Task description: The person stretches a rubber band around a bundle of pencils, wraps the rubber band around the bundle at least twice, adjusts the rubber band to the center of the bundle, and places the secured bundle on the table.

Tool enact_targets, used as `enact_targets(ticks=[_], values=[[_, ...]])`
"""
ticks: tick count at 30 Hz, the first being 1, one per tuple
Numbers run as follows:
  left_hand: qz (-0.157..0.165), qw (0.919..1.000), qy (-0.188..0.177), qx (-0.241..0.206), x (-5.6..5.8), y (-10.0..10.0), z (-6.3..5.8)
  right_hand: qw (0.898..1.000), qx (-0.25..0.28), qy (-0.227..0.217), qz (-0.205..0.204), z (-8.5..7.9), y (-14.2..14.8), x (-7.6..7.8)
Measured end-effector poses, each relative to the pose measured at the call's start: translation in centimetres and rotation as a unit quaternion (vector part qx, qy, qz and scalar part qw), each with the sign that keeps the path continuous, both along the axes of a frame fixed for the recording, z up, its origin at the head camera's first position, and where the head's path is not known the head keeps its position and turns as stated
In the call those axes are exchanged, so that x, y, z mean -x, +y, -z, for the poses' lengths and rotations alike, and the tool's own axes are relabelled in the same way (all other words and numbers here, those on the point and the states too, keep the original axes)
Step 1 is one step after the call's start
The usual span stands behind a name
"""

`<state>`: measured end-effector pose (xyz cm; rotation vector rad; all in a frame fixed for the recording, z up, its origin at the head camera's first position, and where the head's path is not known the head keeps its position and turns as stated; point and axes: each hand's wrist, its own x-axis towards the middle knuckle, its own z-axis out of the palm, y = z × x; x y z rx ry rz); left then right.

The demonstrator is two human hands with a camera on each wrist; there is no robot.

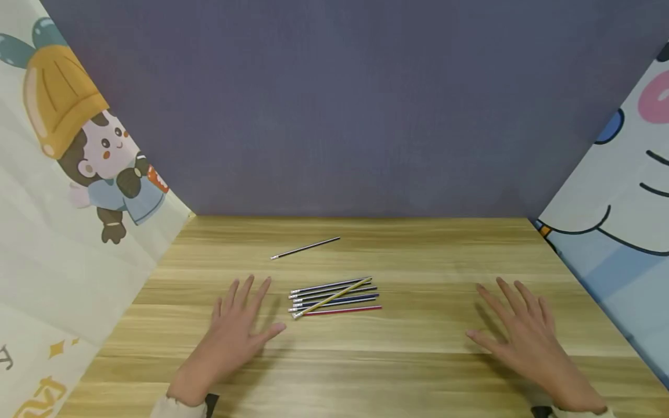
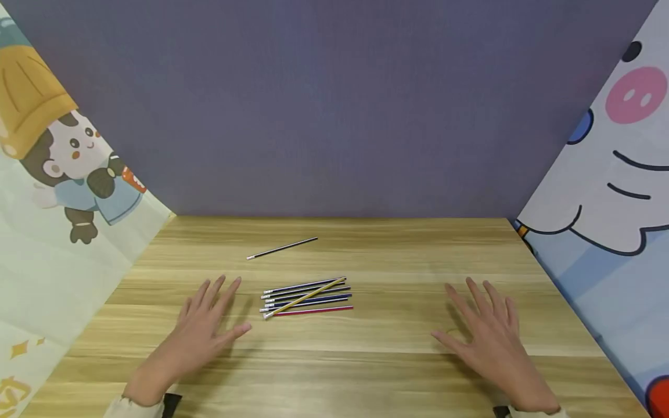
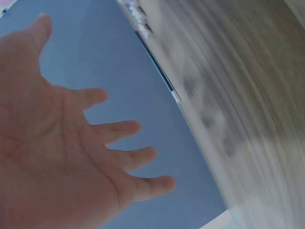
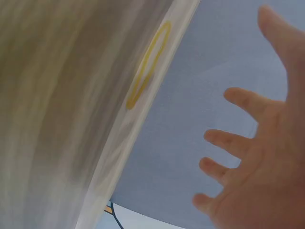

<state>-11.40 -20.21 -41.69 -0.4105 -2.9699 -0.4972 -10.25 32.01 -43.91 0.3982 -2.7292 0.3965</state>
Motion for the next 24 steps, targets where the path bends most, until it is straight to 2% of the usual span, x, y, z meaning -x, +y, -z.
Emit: enact_targets(ticks=[4,8,12,16,24], values=[[0.015,0.997,-0.047,-0.059,0.3,-0.7,-0.5,0.997,0.069,-0.034,-0.028,-0.7,-0.7,0.2],[0.035,0.9883,-0.07,-0.131,1.0,-1.6,-0.9,0.986,0.128,-0.096,-0.053,-1.5,-2.2,0.2],[0.044,0.9773,-0.092,-0.186,1.9,-2.6,-1.2,0.983,0.112,-0.129,-0.069,-1.6,-5.0,0.8],[0.044,0.9697,-0.107,-0.215,2.7,-3.5,-1.1,0.982,0.084,-0.136,-0.104,-1.7,-8.4,2.0],[0.045,0.969,-0.104,-0.219,3.8,-4.0,-1.6,0.975,0.042,-0.152,-0.159,-2.8,-13.1,4.7]])
